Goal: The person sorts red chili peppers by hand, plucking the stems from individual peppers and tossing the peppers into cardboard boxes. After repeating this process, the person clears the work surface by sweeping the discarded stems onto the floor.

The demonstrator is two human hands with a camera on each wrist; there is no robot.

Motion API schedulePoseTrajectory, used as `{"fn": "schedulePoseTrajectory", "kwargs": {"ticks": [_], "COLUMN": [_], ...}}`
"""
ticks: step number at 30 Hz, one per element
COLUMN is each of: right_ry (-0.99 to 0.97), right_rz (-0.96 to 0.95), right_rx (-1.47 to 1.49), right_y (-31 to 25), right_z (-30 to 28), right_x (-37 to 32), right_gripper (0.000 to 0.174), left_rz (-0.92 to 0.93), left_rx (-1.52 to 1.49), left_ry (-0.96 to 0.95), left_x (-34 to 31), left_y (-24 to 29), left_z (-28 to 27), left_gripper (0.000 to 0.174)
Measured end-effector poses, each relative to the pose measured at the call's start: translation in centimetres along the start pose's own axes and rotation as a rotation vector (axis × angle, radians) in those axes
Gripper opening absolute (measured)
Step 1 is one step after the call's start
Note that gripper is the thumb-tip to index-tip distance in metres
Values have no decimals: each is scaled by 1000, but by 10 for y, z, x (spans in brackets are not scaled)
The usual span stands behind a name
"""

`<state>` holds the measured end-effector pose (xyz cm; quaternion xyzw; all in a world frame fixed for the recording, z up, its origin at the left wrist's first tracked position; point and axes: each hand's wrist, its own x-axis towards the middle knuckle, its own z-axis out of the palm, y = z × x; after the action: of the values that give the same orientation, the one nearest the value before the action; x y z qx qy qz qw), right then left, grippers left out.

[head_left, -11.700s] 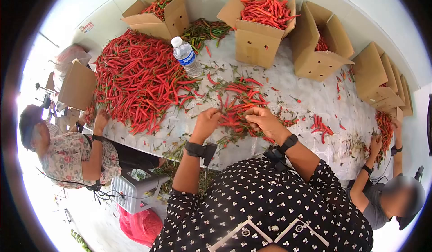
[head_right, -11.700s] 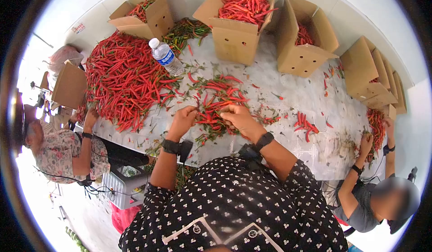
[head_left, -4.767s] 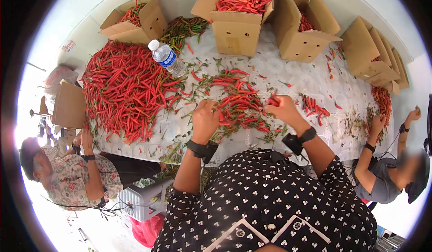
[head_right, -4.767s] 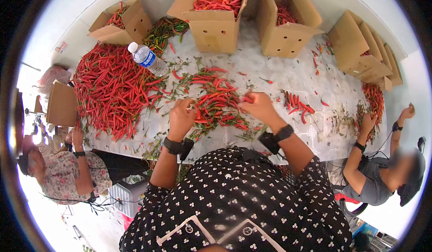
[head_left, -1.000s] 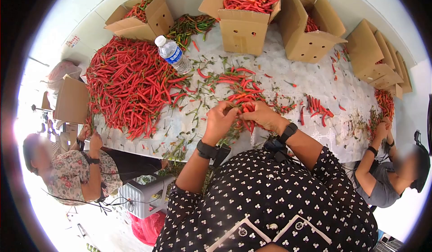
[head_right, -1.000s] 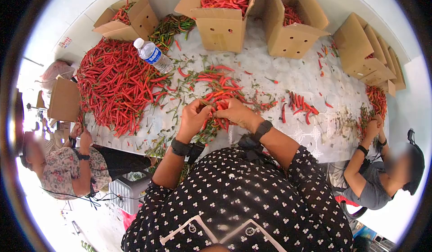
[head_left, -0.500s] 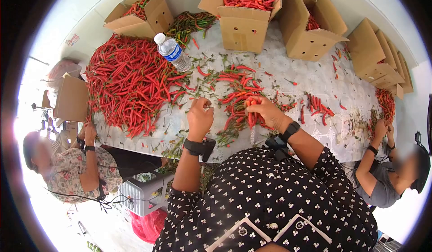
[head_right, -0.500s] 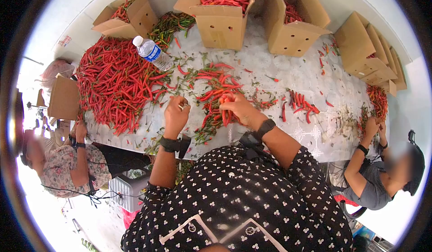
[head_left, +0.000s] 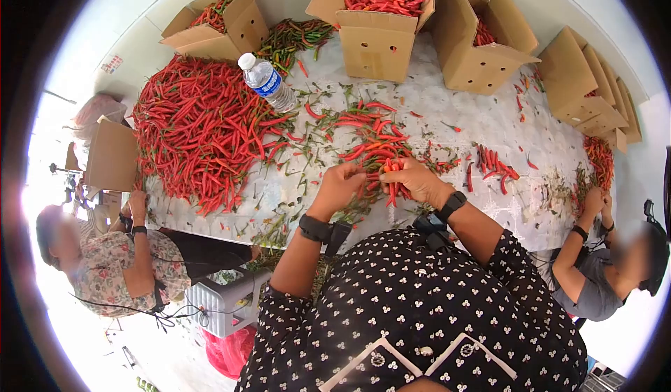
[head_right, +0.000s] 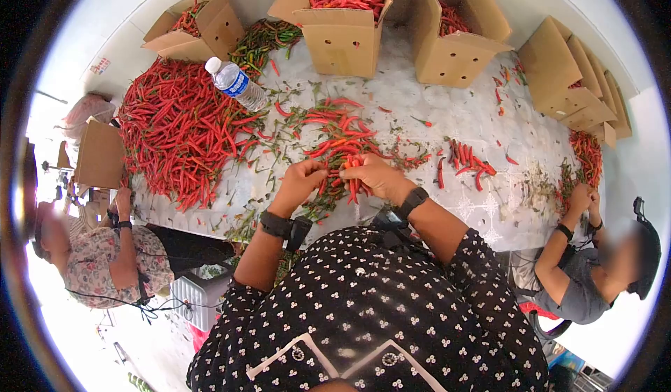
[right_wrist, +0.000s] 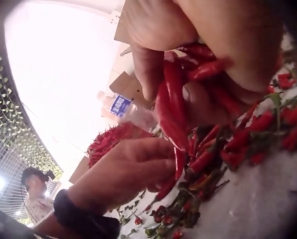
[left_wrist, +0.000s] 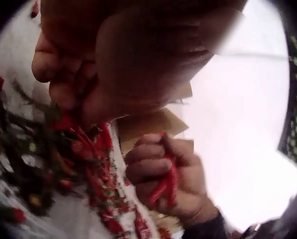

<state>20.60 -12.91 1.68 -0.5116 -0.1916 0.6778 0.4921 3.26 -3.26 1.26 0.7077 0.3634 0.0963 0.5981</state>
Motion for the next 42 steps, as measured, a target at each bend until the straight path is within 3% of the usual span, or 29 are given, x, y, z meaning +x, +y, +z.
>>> {"fn": "schedulePoseTrajectory", "kwargs": {"ticks": [2, 12, 15, 17, 21, 24, 26, 28, 30, 32, 33, 35, 37, 38, 39, 40, 42], "right_ry": [-19, -19, 108, 100, 93, 59, 33, 7, 131, 214, 282, 428, 501, 630, 757, 756, 844], "right_rz": [4, -67, -163, -192, -181, -131, -86, -42, -47, -63, -120, -198, -214, -206, -198, -196, -295], "right_rx": [-35, -81, 1, -1, 40, 131, 208, 290, 378, 345, 168, -125, -239, -450, -660, -656, -658], "right_y": [4, -9, -11, -12, -12, -7, -3, -7, -13, -10, -10, -13, -12, -8, -4, -2, 1], "right_z": [-2, 9, 5, 2, 3, -6, -12, -19, -32, -59, -76, -106, -141, -163, -178, -184, -195], "right_x": [5, -3, -3, -3, -2, 2, 4, 1, -5, -13, -19, -37, -55, -60, -62, -64, -72], "right_gripper": [10, 18, 17, 16, 13, 12, 11, 10, 11, 12, 12, 12, 12, 12, 12, 12, 13], "left_rz": [10, 93, 151, 13, 96, 238, 604, 508, 411, 301, 299, 137, 183, 236, 318, 316, 353], "left_rx": [-313, -372, -209, -173, -44, 95, 202, 184, 170, 325, 328, 799, 813, 827, 784, 787, 776], "left_ry": [38, 74, 108, -77, -87, 12, 155, 196, 225, 381, 380, 453, 482, 512, 479, 476, 250], "left_x": [4, 10, 11, 4, 6, 2, -1, -10, -14, -15, -17, -21, -27, -27, -22, -18, -8], "left_y": [-1, 13, 12, 20, 11, 17, 23, 31, 31, 15, 7, -5, 1, 4, 2, 3, 8], "left_z": [1, 15, 16, 15, 21, 25, 29, 28, 22, 10, 1, -10, -6, -3, 2, 8, 27], "left_gripper": [14, 20, 22, 20, 15, 12, 10, 11, 13, 14, 14, 13, 14, 14, 14, 14, 12]}}
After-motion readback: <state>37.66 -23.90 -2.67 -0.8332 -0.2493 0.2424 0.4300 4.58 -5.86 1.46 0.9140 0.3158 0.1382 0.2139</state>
